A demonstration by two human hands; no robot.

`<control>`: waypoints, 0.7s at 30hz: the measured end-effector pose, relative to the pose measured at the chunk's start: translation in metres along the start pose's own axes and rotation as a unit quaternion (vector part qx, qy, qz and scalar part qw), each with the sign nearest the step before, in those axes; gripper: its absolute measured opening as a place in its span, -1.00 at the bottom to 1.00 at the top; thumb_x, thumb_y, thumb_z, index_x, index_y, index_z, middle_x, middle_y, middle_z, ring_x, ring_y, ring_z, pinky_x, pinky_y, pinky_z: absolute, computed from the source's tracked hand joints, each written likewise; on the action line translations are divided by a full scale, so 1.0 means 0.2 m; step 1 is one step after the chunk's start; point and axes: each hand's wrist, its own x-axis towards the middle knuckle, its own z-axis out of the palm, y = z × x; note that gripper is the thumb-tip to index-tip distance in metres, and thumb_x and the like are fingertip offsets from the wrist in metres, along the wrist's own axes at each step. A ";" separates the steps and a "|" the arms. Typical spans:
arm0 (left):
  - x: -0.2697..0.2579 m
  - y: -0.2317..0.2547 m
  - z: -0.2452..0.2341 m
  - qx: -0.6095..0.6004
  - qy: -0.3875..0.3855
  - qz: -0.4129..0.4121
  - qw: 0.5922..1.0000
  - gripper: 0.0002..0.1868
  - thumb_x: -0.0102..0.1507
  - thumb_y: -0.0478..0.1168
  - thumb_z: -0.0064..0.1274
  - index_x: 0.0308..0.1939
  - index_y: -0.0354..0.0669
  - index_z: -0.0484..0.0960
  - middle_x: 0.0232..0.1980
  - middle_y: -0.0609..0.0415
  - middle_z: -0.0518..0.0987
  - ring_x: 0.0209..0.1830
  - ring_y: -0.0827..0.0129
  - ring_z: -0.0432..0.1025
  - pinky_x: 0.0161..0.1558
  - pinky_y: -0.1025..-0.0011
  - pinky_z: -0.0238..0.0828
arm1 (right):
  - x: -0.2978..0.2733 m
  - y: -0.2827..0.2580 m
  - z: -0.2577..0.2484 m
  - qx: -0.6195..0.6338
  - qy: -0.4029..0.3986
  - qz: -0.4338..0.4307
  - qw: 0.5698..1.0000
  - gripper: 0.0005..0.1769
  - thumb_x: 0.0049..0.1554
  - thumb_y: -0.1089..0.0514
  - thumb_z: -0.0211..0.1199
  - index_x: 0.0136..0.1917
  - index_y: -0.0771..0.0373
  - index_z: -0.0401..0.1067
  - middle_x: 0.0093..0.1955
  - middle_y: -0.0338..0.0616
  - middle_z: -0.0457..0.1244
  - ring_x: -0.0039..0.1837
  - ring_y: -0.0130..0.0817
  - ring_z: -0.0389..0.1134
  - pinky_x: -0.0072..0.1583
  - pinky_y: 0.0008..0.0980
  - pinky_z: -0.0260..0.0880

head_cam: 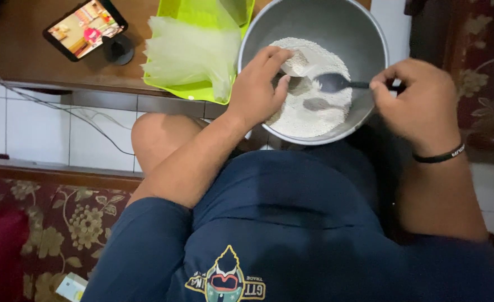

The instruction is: Filling small plastic bags with white granules from a bowl using a spoon.

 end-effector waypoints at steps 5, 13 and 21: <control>-0.01 0.01 0.00 0.002 0.009 -0.006 1.000 -0.56 0.30 -0.24 0.06 0.28 0.00 0.48 0.27 0.07 0.47 0.20 0.14 0.47 -0.05 0.18 0.53 | 0.06 -0.09 0.01 -0.007 0.060 -0.014 0.998 -0.95 0.29 0.26 0.37 -0.05 0.27 0.61 -0.05 -0.12 0.40 -0.01 -0.17 0.39 -0.04 -0.23 0.30; -0.01 0.00 0.00 0.000 0.014 0.004 1.000 -0.57 0.29 -0.26 0.02 0.27 -0.03 0.48 0.24 0.01 0.48 0.18 0.09 0.48 -0.01 0.16 0.50 | 0.07 -0.14 0.08 -0.043 0.113 -0.075 0.990 -0.91 0.25 0.24 0.36 -0.01 0.29 0.63 -0.05 -0.10 0.40 0.01 -0.12 0.39 -0.02 -0.22 0.32; -0.02 -0.03 0.02 0.018 0.044 0.030 0.998 -0.59 0.31 -0.25 0.06 0.26 0.03 0.51 0.14 0.06 0.50 0.14 0.08 0.55 0.16 0.17 0.52 | -0.01 -0.07 0.23 -0.003 -0.086 -0.033 0.996 -0.89 0.16 0.14 0.37 -0.06 0.20 0.58 -0.12 -0.01 0.39 0.01 0.08 0.46 0.04 -0.06 0.40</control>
